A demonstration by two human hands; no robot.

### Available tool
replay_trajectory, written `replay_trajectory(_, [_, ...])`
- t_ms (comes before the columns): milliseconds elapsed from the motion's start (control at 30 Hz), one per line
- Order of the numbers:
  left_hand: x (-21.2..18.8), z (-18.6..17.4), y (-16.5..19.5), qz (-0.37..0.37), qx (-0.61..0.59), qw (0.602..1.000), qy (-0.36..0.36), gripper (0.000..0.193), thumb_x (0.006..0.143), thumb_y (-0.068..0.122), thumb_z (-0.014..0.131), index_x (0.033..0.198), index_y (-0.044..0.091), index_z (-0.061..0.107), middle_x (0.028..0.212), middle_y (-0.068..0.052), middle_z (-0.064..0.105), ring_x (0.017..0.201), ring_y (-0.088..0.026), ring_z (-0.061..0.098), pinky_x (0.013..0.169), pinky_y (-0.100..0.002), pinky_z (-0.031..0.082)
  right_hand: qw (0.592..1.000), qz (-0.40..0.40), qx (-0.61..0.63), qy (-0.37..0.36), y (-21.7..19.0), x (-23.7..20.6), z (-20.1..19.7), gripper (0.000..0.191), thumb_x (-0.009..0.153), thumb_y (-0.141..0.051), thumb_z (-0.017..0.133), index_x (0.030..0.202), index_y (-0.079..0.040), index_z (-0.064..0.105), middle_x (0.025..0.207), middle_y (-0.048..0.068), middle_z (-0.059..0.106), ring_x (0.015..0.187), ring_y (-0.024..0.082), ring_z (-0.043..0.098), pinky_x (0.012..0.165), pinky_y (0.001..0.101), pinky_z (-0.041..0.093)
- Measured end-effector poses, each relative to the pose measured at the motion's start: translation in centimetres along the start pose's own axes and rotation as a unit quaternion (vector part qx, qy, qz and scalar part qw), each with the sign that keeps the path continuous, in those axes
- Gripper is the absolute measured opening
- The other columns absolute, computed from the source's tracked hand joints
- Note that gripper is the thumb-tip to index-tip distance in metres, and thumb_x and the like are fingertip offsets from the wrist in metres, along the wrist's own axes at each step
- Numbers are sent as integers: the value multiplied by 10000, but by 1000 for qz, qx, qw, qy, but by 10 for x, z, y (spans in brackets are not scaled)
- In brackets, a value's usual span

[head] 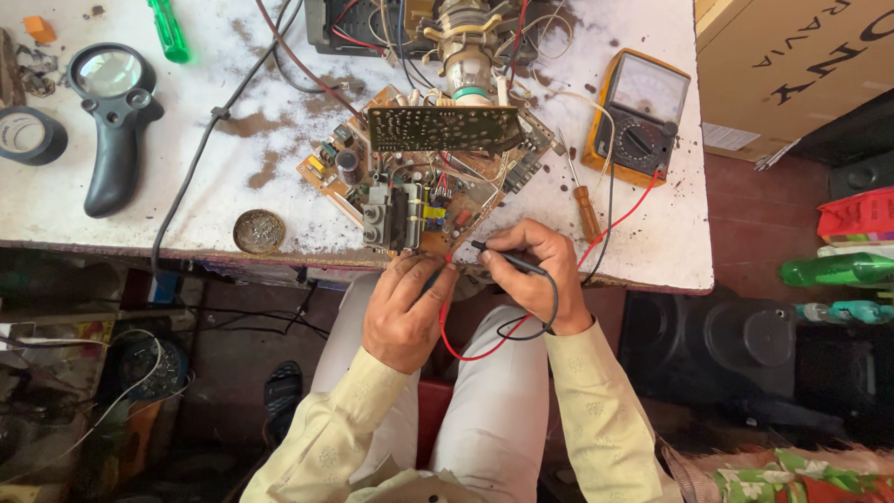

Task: The person uses a soldering iron to work on a green circuit board, then flips the board and uses a multimeter to test connections on the component side. The person handles the circuit board and multimeter probes throughout the clip.

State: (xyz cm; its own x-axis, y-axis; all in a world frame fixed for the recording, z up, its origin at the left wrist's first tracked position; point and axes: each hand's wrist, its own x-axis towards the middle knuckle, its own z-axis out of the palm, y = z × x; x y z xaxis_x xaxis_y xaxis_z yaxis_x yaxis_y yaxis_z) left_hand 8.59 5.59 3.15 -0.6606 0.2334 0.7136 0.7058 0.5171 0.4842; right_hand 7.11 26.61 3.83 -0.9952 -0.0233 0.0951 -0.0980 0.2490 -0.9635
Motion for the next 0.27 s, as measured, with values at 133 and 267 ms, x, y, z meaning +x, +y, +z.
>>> replay_trajectory(133, [-2,1,0,-2,22,1000,-13,315,828,-19,753,1138,-6,703,1143,-152,669,1075,-343,665,1009,-476,543,998,-19,-56,16,-1,3,4,87,855,-53,769,850,-16,690,812,29,734,715,39,636,645,217,525])
replay_trajectory(267, [-7,4,0,-21,55,997,-46,350,824,4,715,1173,-6,697,1167,-159,662,1088,-368,646,1001,-468,537,992,-47,-117,30,-1,8,12,120,829,-58,781,792,-16,675,724,33,719,646,51,617,594,220,502])
